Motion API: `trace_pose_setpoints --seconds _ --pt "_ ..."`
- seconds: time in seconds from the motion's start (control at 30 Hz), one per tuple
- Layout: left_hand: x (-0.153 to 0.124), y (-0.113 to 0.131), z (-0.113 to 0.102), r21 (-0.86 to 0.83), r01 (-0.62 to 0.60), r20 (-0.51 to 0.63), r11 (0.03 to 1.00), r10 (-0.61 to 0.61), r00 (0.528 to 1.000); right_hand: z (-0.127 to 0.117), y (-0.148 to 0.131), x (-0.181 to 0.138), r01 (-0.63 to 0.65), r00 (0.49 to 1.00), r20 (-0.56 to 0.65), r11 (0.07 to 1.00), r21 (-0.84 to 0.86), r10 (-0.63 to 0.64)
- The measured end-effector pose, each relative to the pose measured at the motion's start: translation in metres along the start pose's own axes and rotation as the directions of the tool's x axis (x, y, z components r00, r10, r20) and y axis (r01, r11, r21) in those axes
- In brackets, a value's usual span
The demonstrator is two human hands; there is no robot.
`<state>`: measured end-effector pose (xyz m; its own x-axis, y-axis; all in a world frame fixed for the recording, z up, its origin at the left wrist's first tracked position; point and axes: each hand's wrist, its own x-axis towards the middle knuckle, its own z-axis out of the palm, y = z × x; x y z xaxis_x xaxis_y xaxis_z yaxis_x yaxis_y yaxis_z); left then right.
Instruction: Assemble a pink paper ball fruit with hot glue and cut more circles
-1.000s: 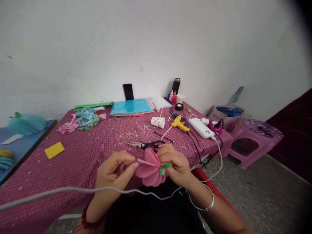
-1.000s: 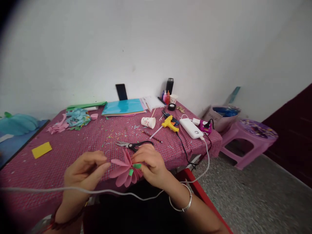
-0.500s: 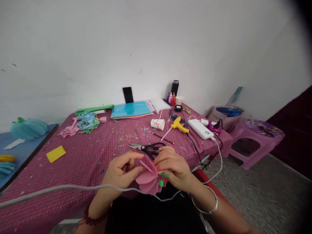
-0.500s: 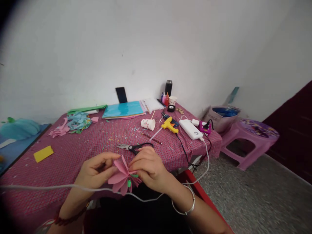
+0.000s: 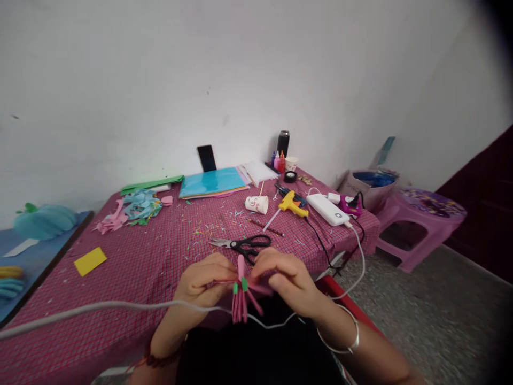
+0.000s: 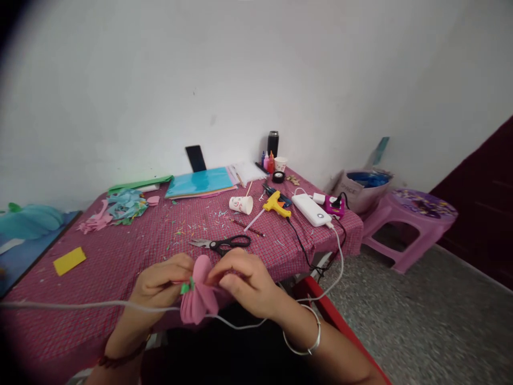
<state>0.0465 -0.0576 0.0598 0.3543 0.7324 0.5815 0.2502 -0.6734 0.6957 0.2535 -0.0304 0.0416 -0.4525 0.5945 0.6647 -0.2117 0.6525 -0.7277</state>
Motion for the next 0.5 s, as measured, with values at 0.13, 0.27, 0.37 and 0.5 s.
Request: trace_pose_setpoints --seconds 0.13,0.27,0.37,0.5 --pt "-0.001 -0.003 -0.001 -0.067 0.029 0.008 0.997 -0.029 1.000 0.001 0.003 0.001 -0.281 0.960 0.081 0.931 0.235 0.270" --pt "-0.001 -0.004 0.001 -0.117 0.109 0.014 0.987 -0.108 0.994 -0.006 0.003 0.015 -0.187 0.970 0.126 0.972 -0.145 0.206" --pt "-0.002 -0.007 0.001 -0.172 0.187 0.008 0.967 -0.188 0.982 -0.010 0.007 0.023 -0.144 0.951 0.270 0.989 -0.046 0.151" --pt "-0.005 -0.012 0.001 -0.224 0.336 -0.048 0.915 -0.355 0.934 0.000 0.023 0.021 -0.382 0.917 0.225 0.887 0.261 0.328"
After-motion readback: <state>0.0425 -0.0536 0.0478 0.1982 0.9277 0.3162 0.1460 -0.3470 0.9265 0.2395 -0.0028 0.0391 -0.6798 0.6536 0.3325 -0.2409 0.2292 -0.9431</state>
